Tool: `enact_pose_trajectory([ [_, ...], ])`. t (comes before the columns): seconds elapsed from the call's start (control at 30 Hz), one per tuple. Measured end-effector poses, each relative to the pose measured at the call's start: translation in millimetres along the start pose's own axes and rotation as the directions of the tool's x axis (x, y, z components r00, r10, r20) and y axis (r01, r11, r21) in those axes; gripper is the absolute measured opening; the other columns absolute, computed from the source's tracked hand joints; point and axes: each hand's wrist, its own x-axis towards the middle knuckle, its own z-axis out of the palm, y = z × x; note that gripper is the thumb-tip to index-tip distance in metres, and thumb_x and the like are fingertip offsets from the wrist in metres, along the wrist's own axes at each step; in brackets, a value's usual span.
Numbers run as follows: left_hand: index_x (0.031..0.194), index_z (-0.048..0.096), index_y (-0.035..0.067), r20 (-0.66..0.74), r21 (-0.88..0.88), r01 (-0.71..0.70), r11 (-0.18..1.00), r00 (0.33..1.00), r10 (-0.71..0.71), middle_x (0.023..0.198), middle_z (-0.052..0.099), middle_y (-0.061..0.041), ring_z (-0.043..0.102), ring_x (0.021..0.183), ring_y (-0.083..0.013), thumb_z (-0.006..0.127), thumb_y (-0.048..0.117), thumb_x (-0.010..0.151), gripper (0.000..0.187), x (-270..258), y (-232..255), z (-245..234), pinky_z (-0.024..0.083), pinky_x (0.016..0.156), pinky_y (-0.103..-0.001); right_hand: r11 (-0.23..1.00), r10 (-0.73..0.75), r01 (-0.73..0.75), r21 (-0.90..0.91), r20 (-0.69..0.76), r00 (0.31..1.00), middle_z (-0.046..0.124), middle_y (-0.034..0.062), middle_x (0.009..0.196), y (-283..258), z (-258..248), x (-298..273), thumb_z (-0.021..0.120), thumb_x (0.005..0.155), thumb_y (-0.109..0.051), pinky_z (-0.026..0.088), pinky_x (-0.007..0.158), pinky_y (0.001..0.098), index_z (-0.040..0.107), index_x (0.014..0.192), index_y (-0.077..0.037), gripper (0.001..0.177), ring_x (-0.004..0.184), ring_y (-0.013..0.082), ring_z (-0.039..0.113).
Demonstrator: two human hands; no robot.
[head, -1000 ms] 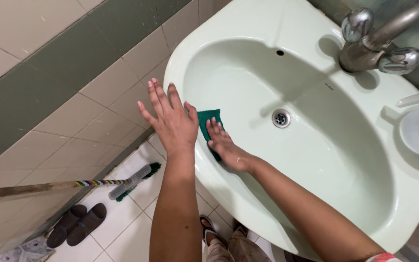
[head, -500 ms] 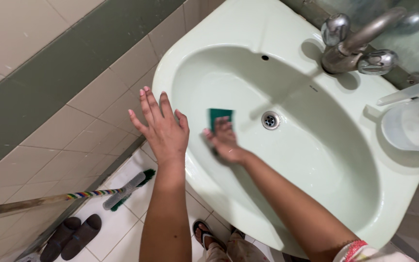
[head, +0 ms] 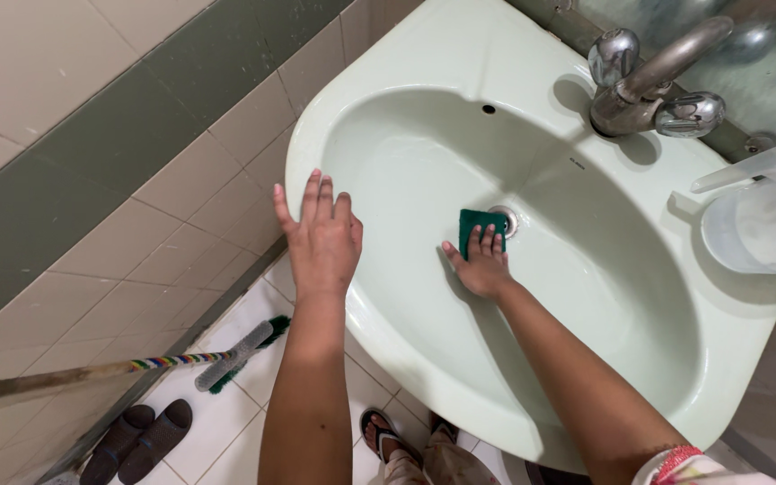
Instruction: The person scrubs a white bathroom sink with a green sponge, then rinses the sponge and a plastic jug under running water. The person repeatedly fills and empties the jug while rinsing the sponge and the sink basin.
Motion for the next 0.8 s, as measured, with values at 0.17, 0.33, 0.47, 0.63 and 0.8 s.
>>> enact_pose_trajectory([
  [0.17, 0.109, 0.073, 0.014, 0.04, 0.117, -0.223, 0.968, 0.975, 0.219, 0.135, 0.068, -0.01, 0.053, 0.138, -0.0196, 0.065, 0.023, 0.089, 0.023, 1, 7, -2, 0.006, 0.126, -0.057, 0.957, -0.273, 0.261, 0.125, 0.082, 0.959, -0.025, 0.0181, 0.167, -48, 22, -12, 0.02, 0.097, -0.072, -0.004, 0.124, 0.0514, -0.017, 0.16, -0.006, 0.099, 0.155, 0.0343, -0.023],
  [0.33, 0.107, 0.073, 0.011, 0.15, -0.175, -0.156, 0.972, 0.972, 0.183, 0.121, 0.073, -0.01, 0.057, 0.13, -0.0223, 0.063, 0.028, 0.093, 0.024, -12, 43, -13, 0.006, 0.124, -0.061, 0.83, -0.557, 0.546, 0.116, 0.097, 0.825, -0.018, 0.0146, 0.171, -31, 44, -19, 0.024, 0.099, -0.062, -0.001, 0.127, 0.0444, -0.004, 0.163, -0.013, 0.085, 0.159, 0.0304, -0.015],
  [0.47, 0.108, 0.073, 0.009, 0.306, -0.255, -0.059, 0.965, 0.942, 0.139, 0.118, 0.073, -0.009, 0.056, 0.13, -0.0235, 0.06, 0.033, 0.097, 0.029, -38, 66, -19, 0.008, 0.123, -0.06, 0.836, -0.544, 0.547, -0.048, 0.069, 0.836, -0.016, 0.0179, 0.17, 40, 38, 6, 0.023, 0.103, -0.063, 0.001, 0.127, 0.0435, -0.007, 0.163, -0.01, 0.086, 0.16, 0.0313, -0.012],
  [0.63, 0.115, 0.069, 0.009, 0.331, -0.182, -0.116, 0.977, 0.928, 0.172, 0.126, 0.07, -0.01, 0.05, 0.137, -0.0224, 0.053, 0.035, 0.098, 0.034, -48, 71, -20, 0.012, 0.123, -0.055, 0.964, -0.036, 0.051, -0.26, 0.063, 0.997, -0.021, 0.0159, 0.17, 88, 6, -8, 0.024, 0.095, -0.073, -0.002, 0.126, 0.0482, -0.012, 0.163, -0.014, 0.097, 0.158, 0.0309, -0.016],
  [0.8, 0.131, 0.061, 0.008, 0.315, -0.084, -0.123, 0.989, 0.938, 0.143, 0.135, 0.064, -0.013, 0.044, 0.14, -0.0243, 0.051, 0.042, 0.096, 0.05, -46, 76, -17, 0.015, 0.121, -0.051, 0.98, -0.163, 0.173, -0.095, 0.101, 0.981, -0.01, 0.0229, 0.171, 41, 31, -35, 0.027, 0.098, -0.074, -0.001, 0.126, 0.0507, -0.004, 0.164, -0.006, 0.099, 0.158, 0.0368, -0.013],
])
